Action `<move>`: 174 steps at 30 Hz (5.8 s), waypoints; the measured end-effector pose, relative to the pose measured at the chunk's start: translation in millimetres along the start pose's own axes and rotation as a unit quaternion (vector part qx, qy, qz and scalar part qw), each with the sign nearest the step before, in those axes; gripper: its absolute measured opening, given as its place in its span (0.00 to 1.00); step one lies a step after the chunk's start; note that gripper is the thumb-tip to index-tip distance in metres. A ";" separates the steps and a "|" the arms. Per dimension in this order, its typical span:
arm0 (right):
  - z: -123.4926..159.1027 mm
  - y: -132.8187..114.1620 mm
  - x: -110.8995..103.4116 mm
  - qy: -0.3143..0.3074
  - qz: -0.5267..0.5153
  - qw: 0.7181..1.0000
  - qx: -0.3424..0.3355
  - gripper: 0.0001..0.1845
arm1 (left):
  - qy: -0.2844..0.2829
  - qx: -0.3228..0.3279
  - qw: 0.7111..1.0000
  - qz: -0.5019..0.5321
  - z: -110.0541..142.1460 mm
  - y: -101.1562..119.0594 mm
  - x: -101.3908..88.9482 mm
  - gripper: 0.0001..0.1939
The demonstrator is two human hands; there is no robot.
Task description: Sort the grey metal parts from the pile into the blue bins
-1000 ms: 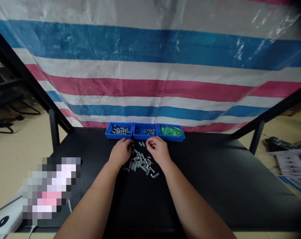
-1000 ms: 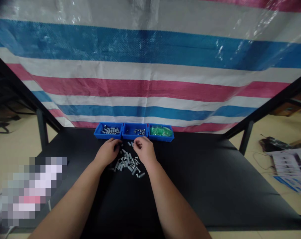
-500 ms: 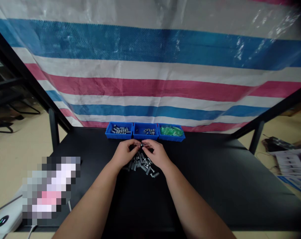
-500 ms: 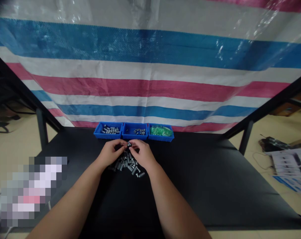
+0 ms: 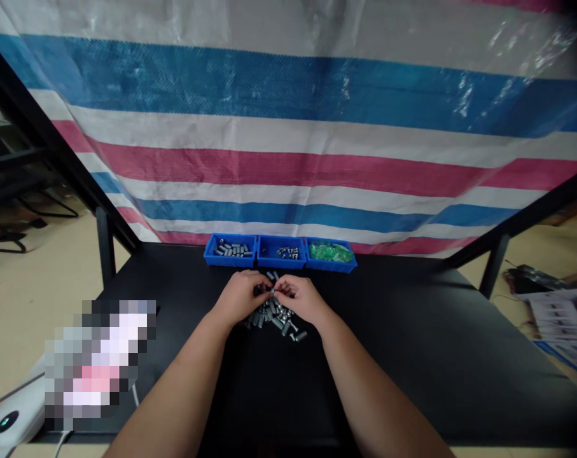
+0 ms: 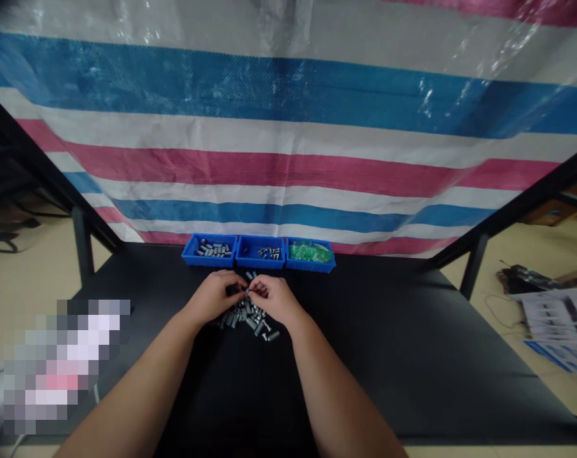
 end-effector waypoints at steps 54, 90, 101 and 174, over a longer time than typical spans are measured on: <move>0.3 -44.5 10.6 0.011 0.237 0.964 -0.122 0.15 | 0.024 -0.213 0.977 0.004 14.8 -58.7 -5.9 0.11; -6.1 -43.1 6.9 0.178 0.195 0.958 -0.111 0.13 | 0.024 -0.227 0.973 0.009 14.8 -59.0 -7.7 0.11; 3.2 -51.7 73.3 -0.150 0.305 0.933 -0.119 0.15 | 0.031 -0.227 0.973 0.020 16.3 -59.4 -8.2 0.11; 13.2 -66.1 87.0 -0.147 0.311 0.928 -0.144 0.19 | -0.110 -0.355 0.924 -0.086 42.8 -80.9 -40.7 0.17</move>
Point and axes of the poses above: each hand's wrist, its own z-axis away from the middle knuckle, its own x-axis out of the palm, y = z × x, the point moved 6 cm from there along -z, towards the middle knuckle, and after that the axes turned 6 degrees about -z, right-handed, at the moved point
